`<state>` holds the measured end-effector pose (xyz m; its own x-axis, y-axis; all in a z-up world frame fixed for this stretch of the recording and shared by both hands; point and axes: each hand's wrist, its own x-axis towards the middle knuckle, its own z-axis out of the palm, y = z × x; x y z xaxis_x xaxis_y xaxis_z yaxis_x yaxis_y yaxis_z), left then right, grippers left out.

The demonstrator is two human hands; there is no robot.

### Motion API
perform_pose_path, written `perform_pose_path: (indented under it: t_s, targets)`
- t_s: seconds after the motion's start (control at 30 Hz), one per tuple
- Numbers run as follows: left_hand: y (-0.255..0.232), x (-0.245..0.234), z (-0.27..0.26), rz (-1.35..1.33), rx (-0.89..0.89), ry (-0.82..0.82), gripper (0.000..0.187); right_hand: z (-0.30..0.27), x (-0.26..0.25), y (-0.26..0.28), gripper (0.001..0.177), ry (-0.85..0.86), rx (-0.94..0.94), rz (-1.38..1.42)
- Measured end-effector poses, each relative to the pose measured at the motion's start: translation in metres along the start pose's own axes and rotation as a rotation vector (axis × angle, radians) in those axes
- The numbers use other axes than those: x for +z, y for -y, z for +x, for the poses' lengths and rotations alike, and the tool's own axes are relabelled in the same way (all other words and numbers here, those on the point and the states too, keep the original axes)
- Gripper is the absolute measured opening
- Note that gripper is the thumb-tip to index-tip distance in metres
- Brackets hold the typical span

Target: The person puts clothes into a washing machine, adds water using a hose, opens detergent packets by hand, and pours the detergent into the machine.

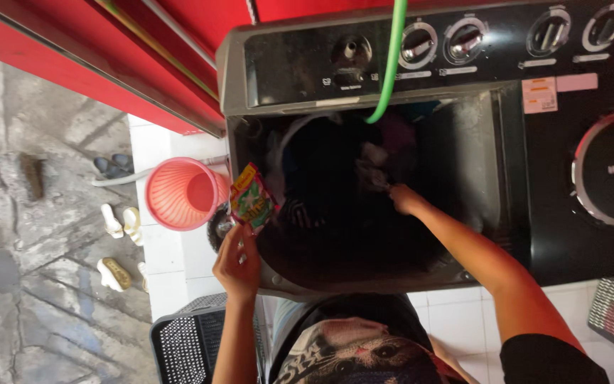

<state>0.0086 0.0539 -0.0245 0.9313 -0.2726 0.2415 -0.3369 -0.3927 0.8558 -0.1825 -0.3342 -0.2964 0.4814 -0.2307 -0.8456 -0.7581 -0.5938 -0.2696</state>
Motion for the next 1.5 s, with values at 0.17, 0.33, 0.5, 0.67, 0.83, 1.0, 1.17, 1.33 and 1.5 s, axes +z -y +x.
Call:
perform_pose_path:
  t_s: [0.17,0.33,0.5,0.67,0.83,1.0,1.17,1.33,1.5]
  targets:
    - [-0.012,0.025,0.008,-0.051,0.119,0.093,0.019,-0.009,-0.009,0.012,0.093,-0.055,-0.096,0.085]
    - [-0.027,0.053,0.009,-0.259,0.064,0.14,0.02,-0.113,-0.028,0.083,0.092,-0.473,-0.376,0.257]
    - [-0.045,0.076,0.006,-0.288,0.054,0.183,0.017,-0.199,-0.03,0.156,0.094,-0.734,-0.746,0.455]
    - [-0.056,0.092,-0.001,-0.335,0.047,0.218,0.017,-0.201,-0.002,0.169,0.075,0.065,-0.972,1.63]
    - [-0.06,0.107,-0.009,-0.448,0.111,0.345,0.019,-0.188,-0.005,0.163,0.045,-0.015,-0.923,1.893]
    - [-0.06,0.099,0.018,-0.321,0.278,0.424,0.033,-0.225,-0.052,0.157,0.032,-0.135,-0.951,1.809]
    - [-0.069,0.071,0.053,-0.596,0.085,0.385,0.037,-0.244,-0.086,0.14,0.027,-0.404,-1.002,1.402]
    - [-0.094,0.051,0.071,-0.363,0.188,0.329,0.033,-0.237,-0.092,0.134,0.028,-0.154,-1.099,1.663]
    - [-0.103,0.051,0.069,-0.329,0.178,0.325,0.027,-0.231,-0.082,0.139,0.03,-0.032,-1.037,1.925]
